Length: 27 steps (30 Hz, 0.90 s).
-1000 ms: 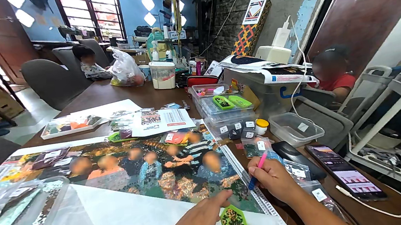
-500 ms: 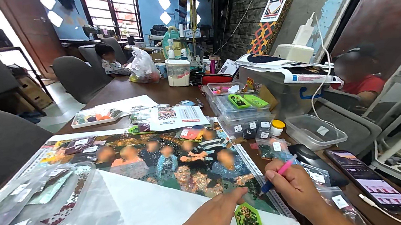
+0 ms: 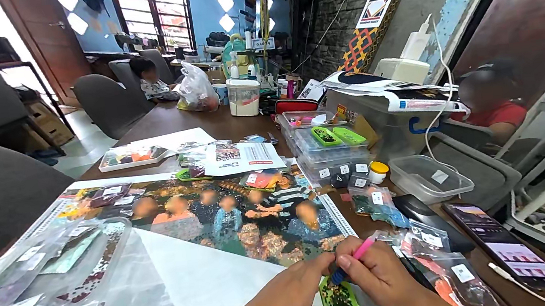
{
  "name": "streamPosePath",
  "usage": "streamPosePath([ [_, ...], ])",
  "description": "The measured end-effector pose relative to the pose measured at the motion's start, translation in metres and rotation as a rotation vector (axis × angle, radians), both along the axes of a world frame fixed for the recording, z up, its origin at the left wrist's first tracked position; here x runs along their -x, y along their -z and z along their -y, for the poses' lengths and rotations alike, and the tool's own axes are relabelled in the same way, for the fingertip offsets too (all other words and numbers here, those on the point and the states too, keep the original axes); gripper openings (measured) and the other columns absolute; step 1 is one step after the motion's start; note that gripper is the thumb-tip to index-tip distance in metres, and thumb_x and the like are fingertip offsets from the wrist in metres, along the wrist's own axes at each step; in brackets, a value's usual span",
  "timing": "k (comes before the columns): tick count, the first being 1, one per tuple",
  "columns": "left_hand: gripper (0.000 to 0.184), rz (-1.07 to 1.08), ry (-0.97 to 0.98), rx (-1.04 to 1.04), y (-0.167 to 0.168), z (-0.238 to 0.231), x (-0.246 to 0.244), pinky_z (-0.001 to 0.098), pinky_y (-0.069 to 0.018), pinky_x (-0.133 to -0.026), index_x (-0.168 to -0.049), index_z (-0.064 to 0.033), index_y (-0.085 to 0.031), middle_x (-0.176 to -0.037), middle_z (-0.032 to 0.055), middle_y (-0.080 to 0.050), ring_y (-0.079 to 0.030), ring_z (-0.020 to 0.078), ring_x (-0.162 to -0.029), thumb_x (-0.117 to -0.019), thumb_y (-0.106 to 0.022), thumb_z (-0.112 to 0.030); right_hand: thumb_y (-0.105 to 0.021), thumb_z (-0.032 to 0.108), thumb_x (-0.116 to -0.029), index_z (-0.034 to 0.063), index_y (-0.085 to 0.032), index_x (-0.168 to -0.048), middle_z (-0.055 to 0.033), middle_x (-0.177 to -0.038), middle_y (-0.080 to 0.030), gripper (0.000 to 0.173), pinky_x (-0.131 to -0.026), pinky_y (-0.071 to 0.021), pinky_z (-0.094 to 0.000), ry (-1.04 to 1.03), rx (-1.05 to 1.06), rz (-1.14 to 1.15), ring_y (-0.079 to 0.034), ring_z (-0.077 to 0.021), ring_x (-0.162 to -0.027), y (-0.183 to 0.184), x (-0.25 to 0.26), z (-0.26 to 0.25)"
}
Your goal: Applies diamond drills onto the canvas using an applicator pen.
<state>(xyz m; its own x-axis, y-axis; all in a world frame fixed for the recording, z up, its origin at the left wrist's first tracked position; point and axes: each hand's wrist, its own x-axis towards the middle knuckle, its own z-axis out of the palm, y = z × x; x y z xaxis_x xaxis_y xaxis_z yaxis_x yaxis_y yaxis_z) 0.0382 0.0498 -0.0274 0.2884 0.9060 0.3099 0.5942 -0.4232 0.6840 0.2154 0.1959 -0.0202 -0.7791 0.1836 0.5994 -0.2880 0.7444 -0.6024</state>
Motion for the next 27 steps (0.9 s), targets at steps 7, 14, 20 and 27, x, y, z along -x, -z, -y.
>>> streamPosePath([
  [7, 0.102, -0.004, -0.002, -0.035, 0.0021, 0.0002, 0.0005, 0.0457, -0.0536, -0.088, -0.147, 0.0064, -0.040, -0.121, 0.0246, -0.063, -0.064, 0.0333, -0.098, -0.0705, -0.091, -0.037, -0.044, 0.025, -0.1105, 0.0021, -0.058, -0.094, -0.0044, -0.074, -0.060, 0.032, -0.060, -0.0473, -0.0125, 0.013, -0.015, 0.009, -0.056, 0.0010, -0.064, -0.0001, 0.0004, 0.0003],
  [14, 0.103, -0.005, -0.001, -0.036, 0.0036, 0.0003, 0.0006, 0.0468, -0.0536, -0.089, -0.147, 0.0066, -0.039, -0.122, 0.0244, -0.064, -0.065, 0.0341, -0.100, -0.0710, -0.090, -0.038, -0.044, 0.026, -0.1105, 0.0020, -0.058, -0.095, -0.0048, -0.075, -0.061, 0.032, -0.060, -0.0479, -0.0130, 0.012, -0.017, 0.014, -0.057, 0.0008, -0.065, 0.0003, 0.0008, 0.0004],
  [20, 0.110, 0.005, -0.006, -0.002, 0.0020, -0.0001, 0.0004, 0.0456, -0.0539, -0.088, -0.151, 0.0095, -0.031, -0.120, 0.0249, -0.063, -0.065, 0.0330, -0.097, -0.0703, -0.091, -0.036, -0.044, 0.025, -0.1104, 0.0018, -0.058, -0.095, -0.0051, -0.073, -0.059, 0.031, -0.060, -0.0475, -0.0132, -0.002, -0.021, 0.016, -0.056, -0.0002, -0.064, 0.0003, 0.0015, 0.0011],
  [27, 0.114, 0.008, -0.008, -0.048, 0.0068, -0.0016, 0.0004, 0.0465, -0.0546, -0.090, -0.152, 0.0108, -0.029, -0.121, 0.0252, -0.064, -0.066, 0.0340, -0.099, -0.0704, -0.091, -0.038, -0.044, 0.025, -0.1102, 0.0023, -0.058, -0.094, -0.0051, -0.072, -0.058, 0.031, -0.059, -0.0466, -0.0134, 0.017, -0.054, 0.023, -0.055, -0.0005, -0.063, 0.0013, 0.0022, 0.0004],
])
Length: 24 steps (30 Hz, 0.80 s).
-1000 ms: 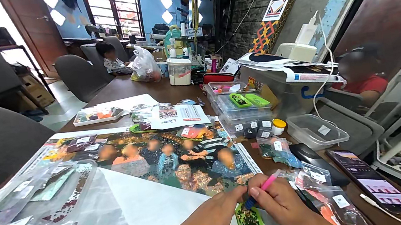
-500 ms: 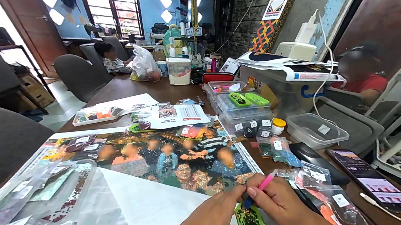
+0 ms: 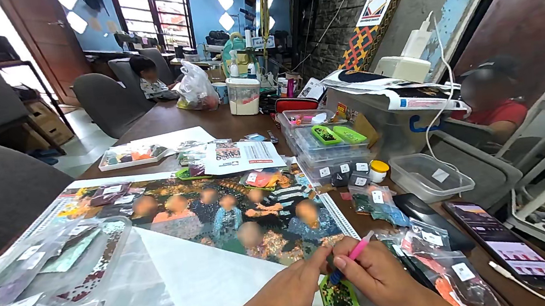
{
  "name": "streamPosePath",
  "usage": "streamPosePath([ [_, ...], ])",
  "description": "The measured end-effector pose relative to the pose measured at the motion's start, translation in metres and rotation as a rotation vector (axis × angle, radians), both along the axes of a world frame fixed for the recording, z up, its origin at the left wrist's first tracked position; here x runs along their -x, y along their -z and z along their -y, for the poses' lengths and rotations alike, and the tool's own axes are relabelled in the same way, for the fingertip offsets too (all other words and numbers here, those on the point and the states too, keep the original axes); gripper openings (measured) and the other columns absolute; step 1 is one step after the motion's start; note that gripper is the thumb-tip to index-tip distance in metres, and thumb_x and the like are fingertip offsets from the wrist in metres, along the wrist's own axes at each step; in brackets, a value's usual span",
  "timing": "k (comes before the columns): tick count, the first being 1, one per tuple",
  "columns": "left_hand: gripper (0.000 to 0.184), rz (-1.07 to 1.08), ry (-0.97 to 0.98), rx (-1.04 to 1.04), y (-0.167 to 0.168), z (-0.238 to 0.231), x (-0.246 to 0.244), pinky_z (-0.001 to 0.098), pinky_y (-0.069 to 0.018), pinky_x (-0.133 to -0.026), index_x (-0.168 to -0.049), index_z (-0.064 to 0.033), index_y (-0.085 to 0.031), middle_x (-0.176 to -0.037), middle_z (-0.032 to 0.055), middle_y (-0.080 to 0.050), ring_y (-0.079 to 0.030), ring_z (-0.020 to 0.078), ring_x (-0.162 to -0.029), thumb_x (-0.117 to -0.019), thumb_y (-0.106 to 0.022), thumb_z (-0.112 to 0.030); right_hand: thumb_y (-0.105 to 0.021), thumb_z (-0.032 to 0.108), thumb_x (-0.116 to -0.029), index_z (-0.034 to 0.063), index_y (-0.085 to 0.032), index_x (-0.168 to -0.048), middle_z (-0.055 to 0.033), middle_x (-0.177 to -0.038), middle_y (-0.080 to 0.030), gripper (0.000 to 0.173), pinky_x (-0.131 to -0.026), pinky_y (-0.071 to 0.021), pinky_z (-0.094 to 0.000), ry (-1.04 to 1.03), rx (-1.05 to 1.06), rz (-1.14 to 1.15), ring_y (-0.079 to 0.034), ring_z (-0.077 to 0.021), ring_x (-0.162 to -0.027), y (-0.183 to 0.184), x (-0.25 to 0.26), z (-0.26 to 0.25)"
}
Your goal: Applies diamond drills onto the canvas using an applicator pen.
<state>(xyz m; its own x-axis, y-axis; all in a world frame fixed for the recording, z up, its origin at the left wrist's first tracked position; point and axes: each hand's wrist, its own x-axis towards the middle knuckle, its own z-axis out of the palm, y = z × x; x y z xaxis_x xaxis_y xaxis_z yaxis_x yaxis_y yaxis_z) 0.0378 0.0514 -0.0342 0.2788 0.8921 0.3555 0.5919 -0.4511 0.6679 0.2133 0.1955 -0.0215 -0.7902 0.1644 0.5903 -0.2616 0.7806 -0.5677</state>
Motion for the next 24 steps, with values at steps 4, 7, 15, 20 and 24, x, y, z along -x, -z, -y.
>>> streamPosePath([
  [4, 0.112, 0.003, 0.006, 0.018, 0.000, -0.001, 0.000, 0.0457, -0.0546, -0.089, -0.152, 0.0099, -0.029, -0.122, 0.0250, -0.063, -0.066, 0.0327, -0.099, -0.0710, -0.090, -0.038, -0.044, 0.025, -0.1104, 0.0026, -0.058, -0.094, -0.0030, -0.072, -0.059, 0.031, -0.058, -0.0453, -0.0115, 0.000, 0.052, 0.005, -0.054, 0.0026, -0.062, -0.001, -0.001, 0.000],
  [7, 0.112, -0.008, 0.005, 0.013, -0.002, 0.000, 0.000, 0.0456, -0.0543, -0.088, -0.152, 0.0096, -0.030, -0.123, 0.0239, -0.064, -0.065, 0.0326, -0.098, -0.0705, -0.091, -0.037, -0.044, 0.025, -0.1099, 0.0036, -0.059, -0.094, 0.0002, -0.071, -0.058, 0.030, -0.055, -0.0432, -0.0101, -0.005, 0.121, 0.004, -0.051, 0.0053, -0.060, -0.001, -0.002, -0.001],
  [15, 0.114, -0.010, 0.003, 0.045, -0.005, 0.001, -0.001, 0.0461, -0.0533, -0.091, -0.154, 0.0097, -0.028, -0.129, 0.0231, -0.064, -0.065, 0.0328, -0.102, -0.0706, -0.091, -0.036, -0.044, 0.023, -0.1075, 0.0052, -0.061, -0.093, 0.0034, -0.072, -0.058, 0.029, -0.055, -0.0424, -0.0101, 0.021, 0.184, 0.060, -0.051, 0.0068, -0.060, -0.008, -0.008, -0.004],
  [20, 0.116, -0.023, 0.004, 0.082, -0.009, 0.001, -0.002, 0.0467, -0.0529, -0.092, -0.155, 0.0095, -0.025, -0.129, 0.0237, -0.063, -0.065, 0.0338, -0.103, -0.0703, -0.091, -0.034, -0.043, 0.022, -0.1042, 0.0080, -0.063, -0.091, 0.0072, -0.077, -0.064, 0.027, -0.056, -0.0467, -0.0130, 0.167, 0.256, 0.034, -0.055, 0.0063, -0.063, -0.018, -0.018, -0.018],
  [24, 0.115, -0.009, 0.003, 0.069, -0.009, 0.002, -0.002, 0.0467, -0.0538, -0.090, -0.154, 0.0109, -0.026, -0.129, 0.0250, -0.063, -0.065, 0.0342, -0.102, -0.0702, -0.092, -0.033, -0.042, 0.016, -0.0981, 0.0117, -0.060, -0.083, 0.0107, -0.068, -0.060, 0.024, -0.052, -0.0421, -0.0126, 0.346, 0.312, 0.081, -0.051, 0.0067, -0.056, -0.023, -0.025, -0.034],
])
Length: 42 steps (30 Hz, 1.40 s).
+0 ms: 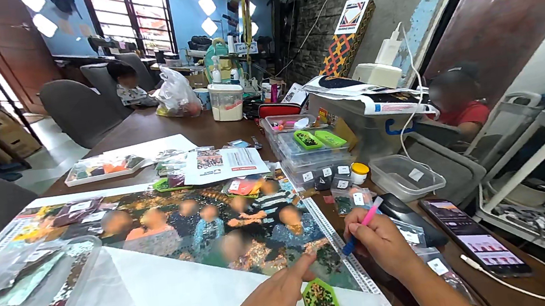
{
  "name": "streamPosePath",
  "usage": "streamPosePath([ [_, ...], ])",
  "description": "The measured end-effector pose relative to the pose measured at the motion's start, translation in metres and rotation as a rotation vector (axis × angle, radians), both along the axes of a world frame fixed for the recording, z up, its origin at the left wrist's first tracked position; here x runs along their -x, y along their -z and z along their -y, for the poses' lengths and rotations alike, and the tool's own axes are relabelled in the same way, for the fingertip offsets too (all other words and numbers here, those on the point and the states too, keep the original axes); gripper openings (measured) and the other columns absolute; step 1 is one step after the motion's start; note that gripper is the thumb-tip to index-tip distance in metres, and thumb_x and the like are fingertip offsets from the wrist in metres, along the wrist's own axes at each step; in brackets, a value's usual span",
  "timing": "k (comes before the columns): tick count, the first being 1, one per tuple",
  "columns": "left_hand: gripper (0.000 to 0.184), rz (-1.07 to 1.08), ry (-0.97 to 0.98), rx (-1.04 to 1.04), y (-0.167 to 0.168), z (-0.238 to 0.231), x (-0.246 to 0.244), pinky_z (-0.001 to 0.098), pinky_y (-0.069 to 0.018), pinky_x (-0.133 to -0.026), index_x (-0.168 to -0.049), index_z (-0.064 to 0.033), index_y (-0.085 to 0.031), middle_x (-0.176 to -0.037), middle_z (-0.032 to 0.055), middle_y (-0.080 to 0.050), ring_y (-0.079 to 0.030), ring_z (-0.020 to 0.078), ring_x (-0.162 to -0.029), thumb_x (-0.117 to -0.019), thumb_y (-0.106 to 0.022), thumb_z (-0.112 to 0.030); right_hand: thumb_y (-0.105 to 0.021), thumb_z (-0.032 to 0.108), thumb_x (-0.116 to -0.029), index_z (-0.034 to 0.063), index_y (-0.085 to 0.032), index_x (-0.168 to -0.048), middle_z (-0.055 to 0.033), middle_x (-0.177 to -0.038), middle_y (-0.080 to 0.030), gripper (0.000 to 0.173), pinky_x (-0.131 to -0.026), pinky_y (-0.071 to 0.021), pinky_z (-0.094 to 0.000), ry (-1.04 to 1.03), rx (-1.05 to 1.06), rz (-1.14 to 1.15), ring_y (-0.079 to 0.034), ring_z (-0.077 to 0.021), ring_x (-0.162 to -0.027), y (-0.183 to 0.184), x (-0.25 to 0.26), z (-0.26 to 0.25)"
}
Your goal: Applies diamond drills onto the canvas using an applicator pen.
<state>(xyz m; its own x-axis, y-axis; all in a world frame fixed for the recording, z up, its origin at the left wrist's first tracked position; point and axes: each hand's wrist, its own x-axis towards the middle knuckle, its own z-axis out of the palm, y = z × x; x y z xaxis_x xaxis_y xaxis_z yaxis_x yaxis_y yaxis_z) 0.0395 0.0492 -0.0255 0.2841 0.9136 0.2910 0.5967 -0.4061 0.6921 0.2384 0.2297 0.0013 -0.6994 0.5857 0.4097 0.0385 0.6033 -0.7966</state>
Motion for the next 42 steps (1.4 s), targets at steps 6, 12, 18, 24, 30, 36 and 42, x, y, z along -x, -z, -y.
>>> streamPosePath([
  [6, 0.113, 0.030, -0.009, 0.053, -0.0047, 0.0028, -0.0006, 0.0502, -0.0525, -0.094, -0.155, 0.0095, -0.027, -0.132, 0.0252, -0.062, -0.065, 0.0368, -0.107, -0.0703, -0.092, -0.027, -0.043, 0.017, -0.0959, 0.0129, -0.059, -0.081, 0.0108, -0.065, -0.056, 0.022, -0.049, -0.0403, -0.0134, 0.061, 0.068, 0.120, -0.049, 0.0055, -0.053, -0.0015, -0.0012, -0.0072],
  [12, 0.112, 0.025, -0.002, 0.043, -0.0039, 0.0030, 0.0006, 0.0492, -0.0527, -0.093, -0.155, 0.0098, -0.028, -0.131, 0.0257, -0.062, -0.065, 0.0366, -0.106, -0.0703, -0.092, -0.027, -0.043, 0.017, -0.0955, 0.0146, -0.058, -0.080, 0.0113, -0.065, -0.055, 0.022, -0.050, -0.0403, -0.0130, 0.053, 0.063, 0.134, -0.049, 0.0058, -0.053, 0.0003, 0.0002, -0.0067],
  [18, 0.110, 0.017, 0.002, -0.004, -0.0006, 0.0027, 0.0010, 0.0486, -0.0527, -0.093, -0.153, 0.0103, -0.030, -0.130, 0.0258, -0.063, -0.065, 0.0361, -0.105, -0.0713, -0.092, -0.030, -0.043, 0.017, -0.0956, 0.0145, -0.059, -0.080, 0.0119, -0.064, -0.055, 0.022, -0.051, -0.0408, -0.0128, 0.055, 0.061, 0.146, -0.049, 0.0060, -0.053, -0.0002, 0.0010, -0.0052],
  [24, 0.111, 0.021, 0.003, 0.003, 0.0008, 0.0025, 0.0016, 0.0467, -0.0529, -0.092, -0.154, 0.0091, -0.030, -0.130, 0.0250, -0.063, -0.065, 0.0343, -0.104, -0.0712, -0.092, -0.032, -0.044, 0.018, -0.0962, 0.0144, -0.058, -0.080, 0.0117, -0.064, -0.054, 0.022, -0.051, -0.0413, -0.0134, 0.052, 0.049, 0.152, -0.049, 0.0055, -0.054, 0.0012, 0.0011, -0.0056],
  [30, 0.111, 0.026, 0.005, -0.023, 0.0024, 0.0019, 0.0016, 0.0456, -0.0536, -0.090, -0.153, 0.0089, -0.030, -0.129, 0.0247, -0.063, -0.065, 0.0332, -0.101, -0.0706, -0.092, -0.031, -0.044, 0.018, -0.0962, 0.0136, -0.059, -0.081, 0.0112, -0.065, -0.054, 0.022, -0.051, -0.0409, -0.0131, 0.059, 0.040, 0.174, -0.049, 0.0062, -0.054, 0.0016, 0.0015, -0.0050],
  [36, 0.110, 0.024, 0.004, -0.014, 0.0011, 0.0018, 0.0013, 0.0475, -0.0538, -0.091, -0.153, 0.0088, -0.032, -0.129, 0.0246, -0.063, -0.066, 0.0343, -0.103, -0.0702, -0.092, -0.031, -0.044, 0.018, -0.0965, 0.0132, -0.060, -0.082, 0.0112, -0.066, -0.055, 0.023, -0.052, -0.0424, -0.0129, 0.046, 0.030, 0.171, -0.051, 0.0060, -0.055, 0.0018, 0.0014, -0.0054],
  [42, 0.110, 0.028, 0.008, -0.042, 0.0030, 0.0016, 0.0018, 0.0459, -0.0538, -0.089, -0.153, 0.0091, -0.032, -0.129, 0.0245, -0.063, -0.065, 0.0329, -0.101, -0.0705, -0.092, -0.033, -0.044, 0.017, -0.0960, 0.0133, -0.060, -0.081, 0.0112, -0.066, -0.056, 0.023, -0.052, -0.0422, -0.0130, 0.051, 0.034, 0.169, -0.051, 0.0061, -0.055, 0.0017, 0.0018, -0.0048],
])
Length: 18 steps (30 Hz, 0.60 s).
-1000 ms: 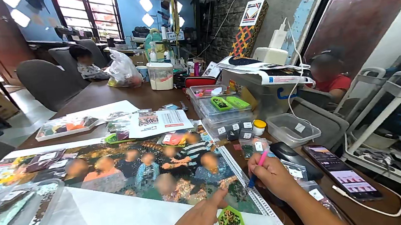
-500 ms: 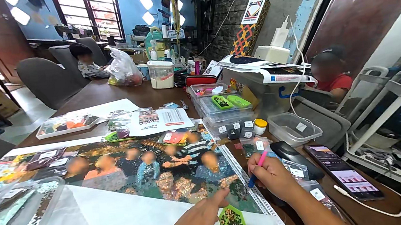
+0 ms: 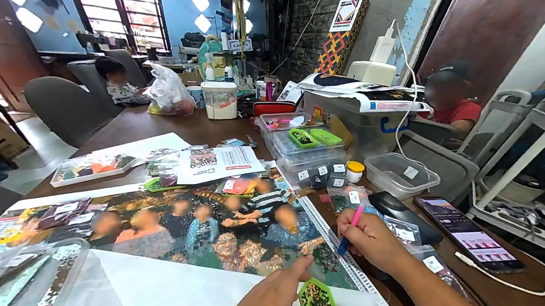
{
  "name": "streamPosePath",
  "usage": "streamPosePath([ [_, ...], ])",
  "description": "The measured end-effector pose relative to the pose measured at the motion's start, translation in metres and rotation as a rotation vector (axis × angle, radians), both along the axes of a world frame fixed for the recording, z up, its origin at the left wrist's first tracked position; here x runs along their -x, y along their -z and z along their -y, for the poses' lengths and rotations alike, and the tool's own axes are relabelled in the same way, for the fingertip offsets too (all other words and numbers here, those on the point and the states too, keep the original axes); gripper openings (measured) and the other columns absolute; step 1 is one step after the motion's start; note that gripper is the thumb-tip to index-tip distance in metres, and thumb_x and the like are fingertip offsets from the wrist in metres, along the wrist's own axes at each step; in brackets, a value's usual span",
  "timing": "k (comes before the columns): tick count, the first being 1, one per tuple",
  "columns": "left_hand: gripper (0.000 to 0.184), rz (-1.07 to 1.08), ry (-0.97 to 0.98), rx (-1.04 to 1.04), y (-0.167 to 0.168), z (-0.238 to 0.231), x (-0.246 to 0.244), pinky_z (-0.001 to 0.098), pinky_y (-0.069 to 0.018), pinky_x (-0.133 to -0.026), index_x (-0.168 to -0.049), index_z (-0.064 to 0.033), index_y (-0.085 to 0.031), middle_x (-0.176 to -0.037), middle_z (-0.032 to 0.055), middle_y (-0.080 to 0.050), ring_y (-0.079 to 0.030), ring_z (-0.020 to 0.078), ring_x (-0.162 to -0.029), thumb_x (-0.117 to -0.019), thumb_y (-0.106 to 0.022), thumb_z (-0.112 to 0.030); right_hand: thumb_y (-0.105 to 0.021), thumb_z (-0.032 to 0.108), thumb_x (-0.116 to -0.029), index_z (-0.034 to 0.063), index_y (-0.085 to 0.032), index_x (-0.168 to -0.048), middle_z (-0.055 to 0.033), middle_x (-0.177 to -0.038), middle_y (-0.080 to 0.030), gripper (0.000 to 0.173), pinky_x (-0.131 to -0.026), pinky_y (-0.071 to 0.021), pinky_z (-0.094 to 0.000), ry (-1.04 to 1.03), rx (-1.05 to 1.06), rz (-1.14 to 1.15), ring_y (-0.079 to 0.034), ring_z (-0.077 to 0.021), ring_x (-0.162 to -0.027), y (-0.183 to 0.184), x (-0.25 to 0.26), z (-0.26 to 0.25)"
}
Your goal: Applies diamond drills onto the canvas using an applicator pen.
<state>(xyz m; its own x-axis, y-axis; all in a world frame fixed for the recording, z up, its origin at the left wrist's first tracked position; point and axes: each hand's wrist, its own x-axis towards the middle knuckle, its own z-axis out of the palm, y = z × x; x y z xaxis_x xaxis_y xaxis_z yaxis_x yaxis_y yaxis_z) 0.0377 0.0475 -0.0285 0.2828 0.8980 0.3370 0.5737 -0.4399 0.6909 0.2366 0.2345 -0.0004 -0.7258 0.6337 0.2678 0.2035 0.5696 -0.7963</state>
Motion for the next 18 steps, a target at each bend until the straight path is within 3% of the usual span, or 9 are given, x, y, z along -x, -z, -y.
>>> streamPosePath([
  [18, 0.110, -0.015, 0.006, 0.019, -0.0015, 0.0002, 0.0003, 0.0467, -0.0529, -0.092, -0.153, 0.0088, -0.031, -0.130, 0.0248, -0.063, -0.065, 0.0339, -0.104, -0.0718, -0.091, -0.034, -0.044, 0.019, -0.0965, 0.0135, -0.060, -0.081, 0.0110, -0.066, -0.055, 0.023, -0.052, -0.0414, -0.0131, -0.002, 0.006, 0.031, -0.049, 0.0059, -0.055, 0.0002, 0.0003, -0.0007],
])
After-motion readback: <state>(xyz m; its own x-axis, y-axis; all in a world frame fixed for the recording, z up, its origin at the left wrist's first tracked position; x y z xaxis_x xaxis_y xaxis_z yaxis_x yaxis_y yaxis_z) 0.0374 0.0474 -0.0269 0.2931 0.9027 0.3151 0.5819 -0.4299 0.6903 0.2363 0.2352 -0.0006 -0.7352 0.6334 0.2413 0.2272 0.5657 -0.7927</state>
